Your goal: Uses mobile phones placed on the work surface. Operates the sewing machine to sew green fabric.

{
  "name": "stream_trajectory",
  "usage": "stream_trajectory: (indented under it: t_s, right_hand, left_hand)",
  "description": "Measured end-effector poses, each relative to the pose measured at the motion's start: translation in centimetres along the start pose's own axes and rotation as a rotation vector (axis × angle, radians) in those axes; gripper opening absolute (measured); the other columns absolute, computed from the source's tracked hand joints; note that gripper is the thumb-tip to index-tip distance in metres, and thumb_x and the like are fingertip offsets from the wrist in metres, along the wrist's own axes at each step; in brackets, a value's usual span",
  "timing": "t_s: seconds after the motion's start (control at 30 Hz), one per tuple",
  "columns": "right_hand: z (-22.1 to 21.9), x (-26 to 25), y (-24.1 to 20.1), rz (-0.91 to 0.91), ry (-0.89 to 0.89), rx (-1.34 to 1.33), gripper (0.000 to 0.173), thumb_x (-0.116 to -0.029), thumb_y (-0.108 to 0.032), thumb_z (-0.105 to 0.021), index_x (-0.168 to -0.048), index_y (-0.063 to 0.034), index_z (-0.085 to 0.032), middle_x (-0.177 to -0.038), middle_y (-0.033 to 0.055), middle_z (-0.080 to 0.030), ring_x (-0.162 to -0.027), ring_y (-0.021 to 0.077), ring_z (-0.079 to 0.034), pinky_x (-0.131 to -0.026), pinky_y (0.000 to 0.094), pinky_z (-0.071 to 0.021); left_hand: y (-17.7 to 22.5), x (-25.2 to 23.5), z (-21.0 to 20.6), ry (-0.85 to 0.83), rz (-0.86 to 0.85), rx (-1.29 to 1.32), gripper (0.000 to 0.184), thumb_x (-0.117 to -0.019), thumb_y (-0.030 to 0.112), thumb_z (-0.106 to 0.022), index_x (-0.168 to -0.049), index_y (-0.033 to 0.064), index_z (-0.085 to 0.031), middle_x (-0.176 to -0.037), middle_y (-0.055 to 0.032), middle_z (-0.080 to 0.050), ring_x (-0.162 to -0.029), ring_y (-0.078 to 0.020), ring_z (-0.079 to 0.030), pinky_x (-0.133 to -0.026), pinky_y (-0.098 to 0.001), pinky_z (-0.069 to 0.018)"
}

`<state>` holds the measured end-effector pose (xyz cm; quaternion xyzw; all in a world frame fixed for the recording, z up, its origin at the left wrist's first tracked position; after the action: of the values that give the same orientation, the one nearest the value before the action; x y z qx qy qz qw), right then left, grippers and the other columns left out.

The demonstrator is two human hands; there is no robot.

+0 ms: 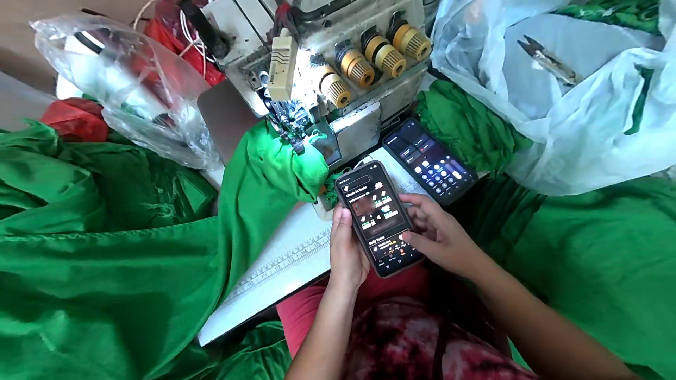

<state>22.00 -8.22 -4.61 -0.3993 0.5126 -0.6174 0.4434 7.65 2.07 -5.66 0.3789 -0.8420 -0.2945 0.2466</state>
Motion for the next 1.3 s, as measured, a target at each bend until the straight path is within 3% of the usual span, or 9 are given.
stream_trajectory:
  t_s: [0.1, 0.23, 0.4, 0.57, 0.77, 0.9, 1.07, 1.23, 1.3]
  right_hand:
    - [0.3, -0.1, 0.1, 0.004, -0.043, -0.076, 0.056, -0.0948, -0.02, -0.052, -0.144, 0.0035, -0.04, -0.11, 0.0036, -0.068, -0.097, 0.0052, -0.067, -0.085, 0.0229, -0.0572]
    - [-0.5, 0.0, -0.2, -0.021, 0.019, 0.004, 0.057, -0.0894, -0.008, -0.058, -0.143, 0.0015, -0.041, -0.111, 0.0045, -0.069, -0.095, 0.0045, -0.07, -0.081, 0.0208, -0.0594]
    - [-0.3, 0.0, 0.2, 0.039, -0.013, -0.086, 0.056, -0.0931, -0.016, -0.056, -0.142, 0.0048, -0.038, -0.111, 0.005, -0.068, -0.098, 0.0061, -0.068, -0.085, 0.0231, -0.0583]
    - [-0.7, 0.2, -0.1, 0.04, 0.052, 0.066, 0.054, -0.0914, -0.01, -0.055, -0.142, 0.0041, -0.042, -0.111, 0.0049, -0.069, -0.094, 0.002, -0.069, -0.079, 0.0186, -0.0583]
    - [-0.1, -0.2, 0.0, 0.024, -0.044, -0.074, 0.053, -0.0931, -0.01, -0.046, -0.143, 0.0045, -0.037, -0.112, 0.0052, -0.068, -0.1, 0.0056, -0.068, -0.088, 0.0238, -0.0574]
    - [0.0, -0.2, 0.0, 0.04, -0.055, -0.058, 0.053, -0.0946, -0.013, -0.048, -0.143, 0.0049, -0.037, -0.113, 0.0046, -0.068, -0.099, 0.0044, -0.068, -0.087, 0.0223, -0.0571]
    - [-0.8, 0.1, -0.1, 0.015, 0.052, 0.087, 0.055, -0.09, -0.009, -0.056, -0.142, 0.0028, -0.042, -0.112, 0.0056, -0.069, -0.096, 0.0029, -0.069, -0.08, 0.0191, -0.0585]
    - [0.0, -0.2, 0.1, 0.031, -0.045, -0.087, 0.054, -0.0942, -0.016, -0.053, -0.142, 0.0045, -0.038, -0.111, 0.0037, -0.067, -0.098, 0.0053, -0.068, -0.086, 0.0233, -0.0578]
    - [-0.1, -0.1, 0.0, 0.026, -0.025, -0.059, 0.054, -0.0925, -0.013, -0.054, -0.141, 0.0042, -0.039, -0.11, 0.0032, -0.067, -0.096, 0.0042, -0.068, -0.084, 0.0216, -0.0583]
  left_hand:
    - [0.0, 0.1, 0.0, -0.014, 0.01, 0.003, 0.036, -0.1102, 0.024, -0.024, -0.14, 0.0065, -0.036, -0.117, -0.0116, -0.069, -0.106, -0.0211, -0.071, -0.094, -0.0401, -0.0597]
    - [-0.1, 0.0, 0.1, -0.02, 0.008, 0.006, 0.036, -0.1096, 0.025, -0.027, -0.14, 0.0068, -0.035, -0.116, -0.0118, -0.068, -0.106, -0.0211, -0.071, -0.094, -0.0398, -0.0596]
    - [-0.1, 0.1, 0.1, -0.037, -0.004, 0.02, 0.036, -0.109, 0.024, -0.031, -0.14, 0.0064, -0.035, -0.116, -0.0102, -0.069, -0.106, -0.0197, -0.071, -0.094, -0.0387, -0.0596]
    - [-0.2, 0.1, 0.3, -0.063, -0.019, 0.004, 0.039, -0.1088, 0.028, -0.035, -0.142, 0.0072, -0.034, -0.118, -0.0094, -0.068, -0.108, -0.0189, -0.07, -0.096, -0.0388, -0.0589]
    - [-0.1, 0.1, 0.4, -0.072, -0.015, 0.038, 0.036, -0.1094, 0.027, -0.035, -0.139, 0.0075, -0.038, -0.118, -0.0107, -0.069, -0.108, -0.0207, -0.071, -0.096, -0.04, -0.0587]
    - [-0.2, 0.1, 0.5, -0.064, -0.01, 0.062, 0.035, -0.109, 0.026, -0.036, -0.139, 0.0083, -0.037, -0.118, -0.0104, -0.069, -0.108, -0.0209, -0.071, -0.095, -0.0402, -0.0588]
    - [-0.3, 0.0, 0.6, -0.084, -0.021, 0.037, 0.039, -0.1079, 0.029, -0.04, -0.14, 0.0077, -0.034, -0.119, -0.0097, -0.067, -0.109, -0.0197, -0.07, -0.097, -0.0399, -0.0581]
    - [-0.2, 0.1, 0.6, -0.076, -0.001, 0.055, 0.041, -0.1073, 0.029, -0.04, -0.141, 0.0072, -0.034, -0.12, -0.0107, -0.068, -0.109, -0.0205, -0.07, -0.097, -0.0403, -0.0582]
    - [-0.2, 0.1, 0.6, -0.08, 0.0, 0.059, 0.04, -0.1075, 0.028, -0.039, -0.141, 0.0076, -0.034, -0.12, -0.0106, -0.068, -0.109, -0.0207, -0.07, -0.097, -0.0402, -0.0582]
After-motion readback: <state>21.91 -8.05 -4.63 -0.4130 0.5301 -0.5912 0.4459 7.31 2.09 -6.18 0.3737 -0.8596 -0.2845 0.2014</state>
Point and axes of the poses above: each hand's wrist, its own x-axis away from the middle knuckle, its own z-axis out of the back of the hand, y = z × x, the point moved 1 cm from there along -x, towards the middle knuckle
